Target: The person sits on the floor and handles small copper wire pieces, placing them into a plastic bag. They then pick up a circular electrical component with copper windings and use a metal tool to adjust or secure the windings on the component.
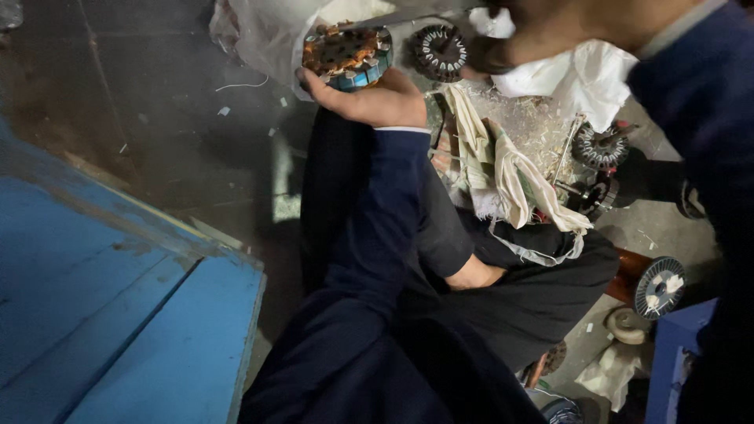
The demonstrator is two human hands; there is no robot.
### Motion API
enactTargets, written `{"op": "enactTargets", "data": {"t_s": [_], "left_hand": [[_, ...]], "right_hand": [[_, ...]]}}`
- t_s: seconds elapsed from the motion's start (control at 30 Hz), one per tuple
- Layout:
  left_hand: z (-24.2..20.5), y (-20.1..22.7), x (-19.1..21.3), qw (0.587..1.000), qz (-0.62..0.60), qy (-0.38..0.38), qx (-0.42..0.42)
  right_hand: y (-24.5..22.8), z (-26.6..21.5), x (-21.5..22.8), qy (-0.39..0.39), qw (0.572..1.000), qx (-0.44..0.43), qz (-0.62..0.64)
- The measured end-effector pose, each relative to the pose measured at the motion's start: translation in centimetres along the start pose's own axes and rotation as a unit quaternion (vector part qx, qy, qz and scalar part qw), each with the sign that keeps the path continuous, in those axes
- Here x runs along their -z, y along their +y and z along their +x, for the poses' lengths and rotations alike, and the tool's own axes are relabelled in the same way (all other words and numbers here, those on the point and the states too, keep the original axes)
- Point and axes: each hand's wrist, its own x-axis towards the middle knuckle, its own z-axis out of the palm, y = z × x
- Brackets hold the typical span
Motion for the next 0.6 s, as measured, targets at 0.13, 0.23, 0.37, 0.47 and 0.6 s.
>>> {"op": "enactTargets", "data": {"t_s": [0.13,0.23,0.37,0.47,0.6], "left_hand": [[-0.4,-0.4,0.9,1.0,-0.008,-0.013,-0.001],[-1.3,-0.6,1.5,0.999,0.0,-0.053,0.004],[-3.8,-1.2,2.6,0.986,0.019,-0.159,0.046],[-4.8,-2.0,3.0,0.969,0.048,-0.225,0.088],[-5.4,-3.2,4.3,0.935,0.112,-0.312,0.13]], "right_hand": [[1.9,-9.6,-0.2,0.143,0.973,0.1,0.148],[2.5,-14.6,-4.6,0.21,0.917,0.154,0.303],[3.6,-19.4,-15.7,0.183,0.908,-0.086,0.367],[-0.6,-22.1,-25.2,0.228,0.766,-0.132,0.586],[-5.8,-21.6,-33.5,0.184,0.571,-0.027,0.799]]}}
